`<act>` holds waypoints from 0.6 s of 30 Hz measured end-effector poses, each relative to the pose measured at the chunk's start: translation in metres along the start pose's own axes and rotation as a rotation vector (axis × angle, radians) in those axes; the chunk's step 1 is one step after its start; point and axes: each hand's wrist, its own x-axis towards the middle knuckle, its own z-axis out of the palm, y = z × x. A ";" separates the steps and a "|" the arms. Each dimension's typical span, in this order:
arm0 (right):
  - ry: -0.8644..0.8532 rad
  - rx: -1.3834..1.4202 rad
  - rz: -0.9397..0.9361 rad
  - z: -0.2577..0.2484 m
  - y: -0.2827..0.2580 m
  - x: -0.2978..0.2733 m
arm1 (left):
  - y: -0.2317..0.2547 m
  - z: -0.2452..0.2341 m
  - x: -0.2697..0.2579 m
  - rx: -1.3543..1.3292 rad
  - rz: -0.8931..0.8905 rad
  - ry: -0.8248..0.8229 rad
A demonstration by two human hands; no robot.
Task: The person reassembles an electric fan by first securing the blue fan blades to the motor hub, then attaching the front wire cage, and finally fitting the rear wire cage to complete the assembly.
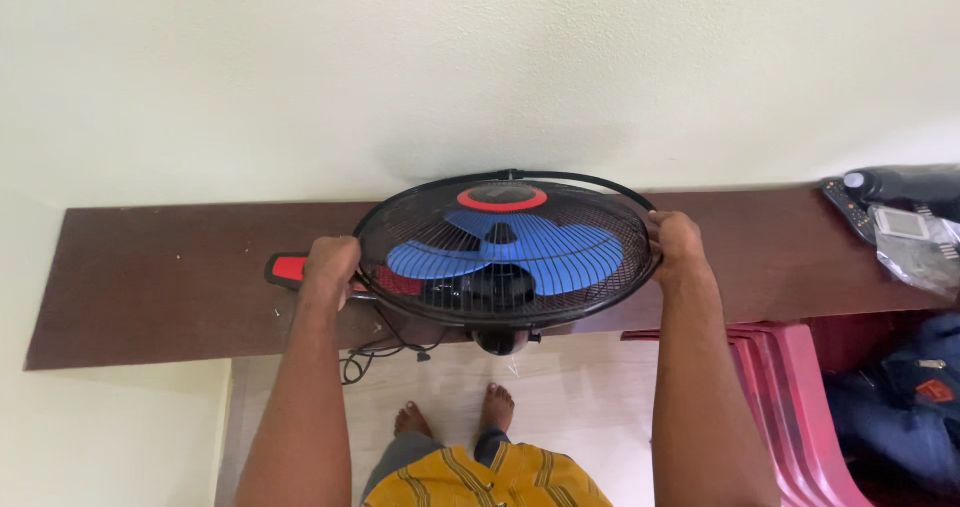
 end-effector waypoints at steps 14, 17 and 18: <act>-0.071 0.105 0.121 0.015 0.003 -0.030 | -0.015 -0.001 0.008 -0.026 0.005 0.006; -0.077 0.125 0.127 0.013 0.007 -0.028 | -0.018 -0.004 0.009 -0.019 -0.007 -0.021; -0.076 0.130 0.128 0.013 0.006 -0.028 | -0.019 -0.004 0.010 -0.003 -0.011 -0.024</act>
